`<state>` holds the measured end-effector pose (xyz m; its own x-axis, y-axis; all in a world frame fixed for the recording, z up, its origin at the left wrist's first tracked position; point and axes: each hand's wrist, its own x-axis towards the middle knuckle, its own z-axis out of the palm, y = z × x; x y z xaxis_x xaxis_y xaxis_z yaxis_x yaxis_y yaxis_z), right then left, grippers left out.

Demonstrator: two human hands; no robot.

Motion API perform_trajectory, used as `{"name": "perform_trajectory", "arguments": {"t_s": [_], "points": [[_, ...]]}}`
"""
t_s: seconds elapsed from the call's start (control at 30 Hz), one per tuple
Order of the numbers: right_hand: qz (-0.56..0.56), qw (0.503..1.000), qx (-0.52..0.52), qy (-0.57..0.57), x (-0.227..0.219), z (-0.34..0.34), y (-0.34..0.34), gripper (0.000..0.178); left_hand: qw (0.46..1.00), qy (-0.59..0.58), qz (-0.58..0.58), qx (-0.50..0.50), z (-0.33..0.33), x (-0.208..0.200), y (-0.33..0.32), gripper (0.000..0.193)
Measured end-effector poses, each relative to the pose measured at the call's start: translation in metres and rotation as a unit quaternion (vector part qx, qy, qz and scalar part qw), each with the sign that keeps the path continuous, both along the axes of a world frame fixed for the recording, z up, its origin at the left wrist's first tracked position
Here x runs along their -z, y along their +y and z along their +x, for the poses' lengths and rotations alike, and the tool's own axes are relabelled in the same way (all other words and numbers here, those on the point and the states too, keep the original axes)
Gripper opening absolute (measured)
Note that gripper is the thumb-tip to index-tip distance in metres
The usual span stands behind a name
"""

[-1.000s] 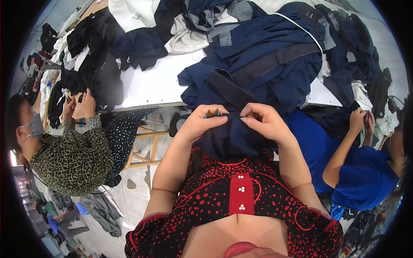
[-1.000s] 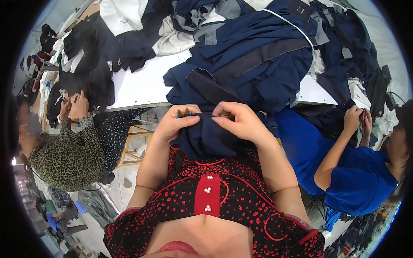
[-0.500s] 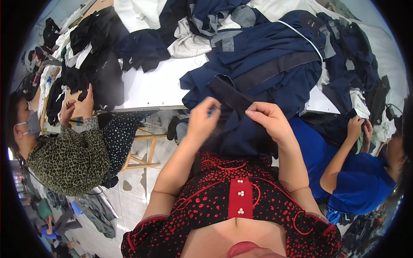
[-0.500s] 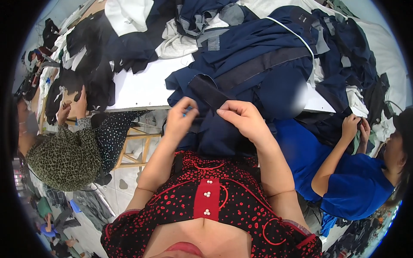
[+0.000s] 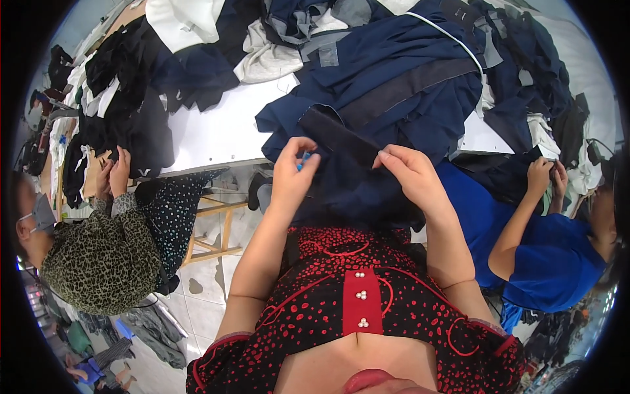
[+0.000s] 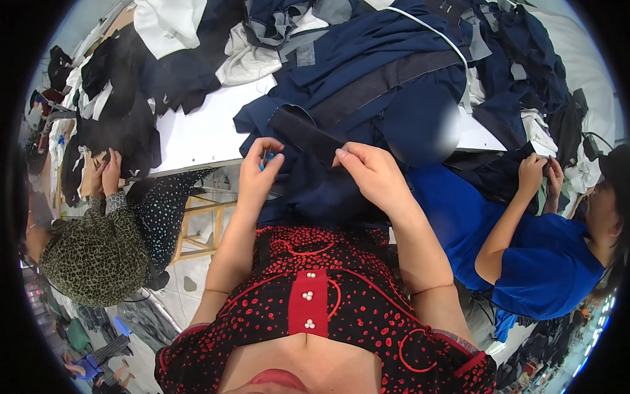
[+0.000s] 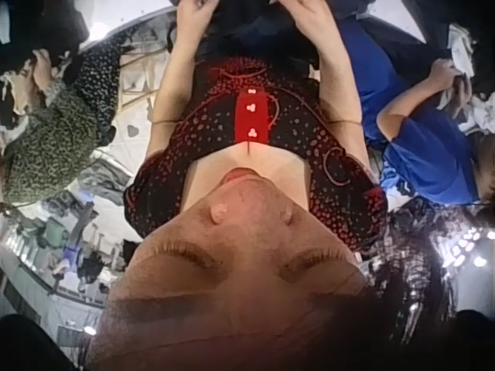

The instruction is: Trimming loose threads from fabric pieces using thread snips in a factory setting.

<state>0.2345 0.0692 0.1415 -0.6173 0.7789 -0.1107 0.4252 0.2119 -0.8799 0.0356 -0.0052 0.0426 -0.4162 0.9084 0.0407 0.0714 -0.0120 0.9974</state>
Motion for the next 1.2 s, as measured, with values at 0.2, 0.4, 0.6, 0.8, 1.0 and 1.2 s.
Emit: {"name": "perform_trajectory", "arguments": {"t_s": [0.2, 0.4, 0.6, 0.8, 1.0, 1.2], "points": [[-0.123, 0.978, -0.040, 0.166, 0.002, -0.011, -0.005, 0.018, 0.974, -0.097, 0.049, 0.200, 0.041, -0.042, 0.000, 0.045], [-0.249, 0.955, -0.010, 0.163, -0.013, -0.001, -0.001, 0.016, 0.926, -0.329, -0.044, 0.180, 0.014, -0.055, -0.009, 0.012], [-0.270, 0.952, -0.060, 0.132, -0.024, 0.004, -0.001, 0.020, 0.879, -0.407, -0.050, 0.242, 0.001, -0.077, -0.013, 0.024], [-0.295, 0.944, -0.071, 0.126, -0.027, 0.006, -0.002, 0.016, 0.866, -0.431, -0.040, 0.251, 0.001, -0.080, -0.016, 0.030], [-0.350, 0.921, -0.047, 0.162, -0.022, 0.005, 0.000, 0.013, 0.875, -0.409, -0.020, 0.256, -0.004, -0.075, -0.015, 0.035], [-0.194, 0.975, -0.056, 0.094, -0.017, -0.002, 0.000, 0.011, 0.967, -0.125, 0.057, 0.214, 0.013, -0.089, -0.015, 0.050]]}}
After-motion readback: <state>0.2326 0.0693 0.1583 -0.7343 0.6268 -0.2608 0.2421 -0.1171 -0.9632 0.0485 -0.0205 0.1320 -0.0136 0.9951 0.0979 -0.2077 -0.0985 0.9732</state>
